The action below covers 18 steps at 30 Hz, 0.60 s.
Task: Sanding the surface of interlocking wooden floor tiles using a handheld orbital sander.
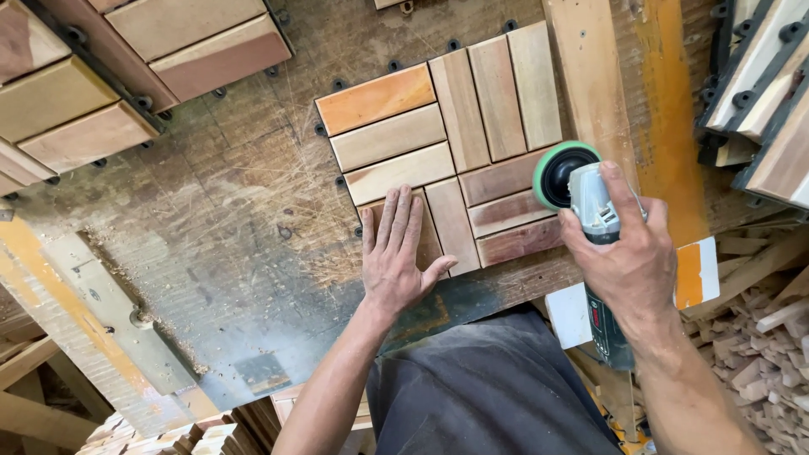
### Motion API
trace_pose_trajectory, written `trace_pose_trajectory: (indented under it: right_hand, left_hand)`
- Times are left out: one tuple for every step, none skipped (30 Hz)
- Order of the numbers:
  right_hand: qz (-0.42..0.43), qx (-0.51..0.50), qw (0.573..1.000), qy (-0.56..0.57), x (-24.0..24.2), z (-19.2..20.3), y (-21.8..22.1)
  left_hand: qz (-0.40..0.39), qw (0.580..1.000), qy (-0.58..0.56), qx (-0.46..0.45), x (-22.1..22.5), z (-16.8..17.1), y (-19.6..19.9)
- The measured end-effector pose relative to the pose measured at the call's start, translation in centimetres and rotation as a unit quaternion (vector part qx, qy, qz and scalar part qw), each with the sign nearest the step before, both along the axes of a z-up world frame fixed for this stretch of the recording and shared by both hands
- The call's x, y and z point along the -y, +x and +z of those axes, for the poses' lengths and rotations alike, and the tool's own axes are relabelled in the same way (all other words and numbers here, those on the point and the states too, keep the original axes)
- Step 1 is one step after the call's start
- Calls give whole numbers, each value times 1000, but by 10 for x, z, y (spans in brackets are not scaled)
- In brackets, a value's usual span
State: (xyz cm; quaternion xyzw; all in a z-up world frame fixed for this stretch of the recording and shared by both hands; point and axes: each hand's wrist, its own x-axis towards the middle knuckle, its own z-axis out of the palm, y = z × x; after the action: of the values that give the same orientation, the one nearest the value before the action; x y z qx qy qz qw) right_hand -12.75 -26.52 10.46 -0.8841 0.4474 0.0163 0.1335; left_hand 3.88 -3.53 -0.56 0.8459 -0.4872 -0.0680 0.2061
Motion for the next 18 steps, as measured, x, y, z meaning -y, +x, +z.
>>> trace_pose_trajectory:
  right_hand:
    - [0, 1, 1000, -1, -1, 0, 1]
    - [7, 7, 1000, 4, -1, 0, 2]
    - [12, 13, 1000, 10, -2, 1, 3]
    - [12, 14, 1000, 10, -3, -2, 4]
    - [34, 23, 999, -13, -4, -5, 5]
    - [55, 32, 997, -36, -5, -8, 7]
    - [56, 33, 997, -36, -6, -6, 13]
    - [52, 38, 998, -23, -7, -4, 20]
    - [48, 42, 998, -9, -8, -2, 25]
    - [49, 41, 998, -8, -9, -1, 26]
    - [63, 47, 997, -11, -9, -2, 29]
    - [78, 53, 995, -13, -9, -2, 32]
    - [81, 54, 995, -13, -11, -5, 33]
    - [95, 34, 994, -36, -13, -7, 35]
    - [109, 13, 992, -58, -16, -10, 35]
    - [111, 12, 992, -57, -20, -10, 37]
    - [125, 24, 991, -51, -23, -11, 41]
    - [139, 36, 989, -45, -27, -11, 44]
  left_hand:
    - [0, 1000, -1, 1, 0, 0, 0]
    - [3, 1000, -5, -2, 0, 0, 0]
    - [6, 1000, -8, -6, -1, 1, 0]
    - [6, 1000, -8, -6, 0, 0, 1]
    - [7, 1000, -12, -12, -1, 0, 1]
    - [8, 1000, -16, -19, -1, 0, 1]
    - [8, 1000, -16, -18, -1, 0, 1]
    - [9, 1000, -20, -20, -1, 1, 2]
    - [9, 999, -24, -23, -1, 2, 1]
    - [10, 999, -23, -24, -3, 2, 0]
    - [12, 999, -29, -24, -2, 1, 1]
    - [13, 999, -35, -24, -2, 1, 1]
    - [16, 999, -35, -23, -2, 0, 2]
    - [15, 999, -41, -26, -2, 0, 3]
    - [14, 998, -46, -32, -3, 0, 2]
    - [16, 998, -46, -33, -3, 0, 1]
    - [18, 998, -49, -31, -3, 1, 2]
    - [19, 998, -52, -29, -3, 2, 2]
